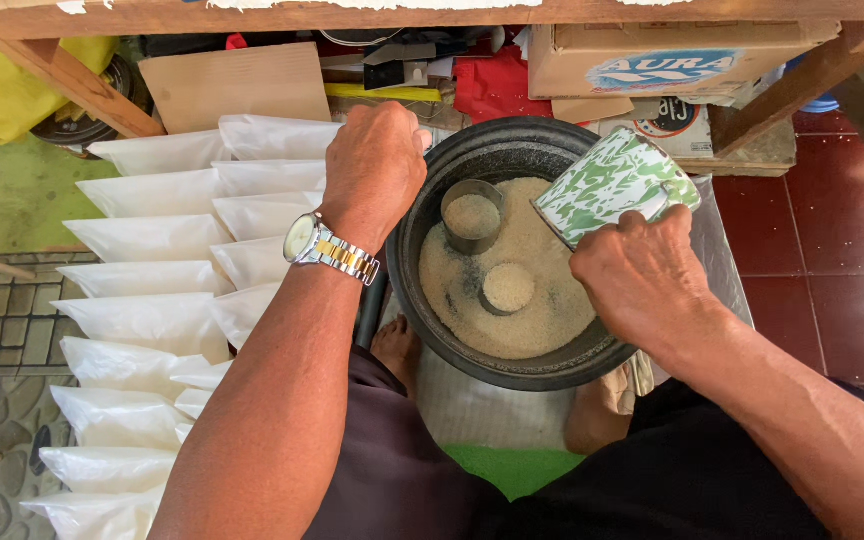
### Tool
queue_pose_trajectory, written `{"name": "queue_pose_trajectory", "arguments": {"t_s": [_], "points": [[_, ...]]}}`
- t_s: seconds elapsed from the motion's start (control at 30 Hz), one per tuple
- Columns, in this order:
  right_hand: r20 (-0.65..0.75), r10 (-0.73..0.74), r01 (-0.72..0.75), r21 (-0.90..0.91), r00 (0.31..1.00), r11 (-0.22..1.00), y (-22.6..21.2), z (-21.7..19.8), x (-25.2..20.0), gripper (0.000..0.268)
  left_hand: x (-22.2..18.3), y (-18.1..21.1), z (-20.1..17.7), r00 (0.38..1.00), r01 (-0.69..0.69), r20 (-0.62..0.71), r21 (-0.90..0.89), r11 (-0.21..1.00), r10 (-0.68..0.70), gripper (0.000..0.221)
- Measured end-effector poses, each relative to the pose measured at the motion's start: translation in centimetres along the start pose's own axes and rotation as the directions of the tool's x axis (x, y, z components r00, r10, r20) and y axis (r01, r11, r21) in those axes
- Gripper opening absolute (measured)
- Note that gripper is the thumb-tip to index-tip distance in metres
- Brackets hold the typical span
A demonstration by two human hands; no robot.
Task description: The person scoops rice from a large container into several small plastic bags using various metal and plastic cups.
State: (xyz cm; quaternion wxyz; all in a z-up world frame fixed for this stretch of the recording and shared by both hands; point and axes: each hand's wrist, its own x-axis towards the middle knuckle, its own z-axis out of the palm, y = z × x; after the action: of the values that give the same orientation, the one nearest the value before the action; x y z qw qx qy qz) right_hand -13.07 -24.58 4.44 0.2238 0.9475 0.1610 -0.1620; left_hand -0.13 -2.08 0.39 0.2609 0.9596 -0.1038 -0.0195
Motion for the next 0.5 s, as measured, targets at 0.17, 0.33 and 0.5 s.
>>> {"name": "queue_pose_trajectory", "arguments": {"t_s": [0.17,0.33,0.5], "points": [[-0.030,0.093,-0.089,0.110,0.995,0.990,2.4,2.2,-0.3,0.028,0.3,0.8,0.6,1.000,-0.005,0.019,0.019,1.000,0.005,0.025],[-0.182,0.150,-0.139,0.073,0.972,0.988,5.8,8.5,1.9,0.009,1.7,-0.7,3.7,0.993,-0.100,-0.058,0.062,0.993,0.104,0.029],[0.023,0.259,-0.259,0.184,0.966,0.948,6.7,9.3,3.3,0.034,1.9,-0.7,3.8,0.994,-0.090,-0.054,0.052,0.995,0.092,0.026]]}}
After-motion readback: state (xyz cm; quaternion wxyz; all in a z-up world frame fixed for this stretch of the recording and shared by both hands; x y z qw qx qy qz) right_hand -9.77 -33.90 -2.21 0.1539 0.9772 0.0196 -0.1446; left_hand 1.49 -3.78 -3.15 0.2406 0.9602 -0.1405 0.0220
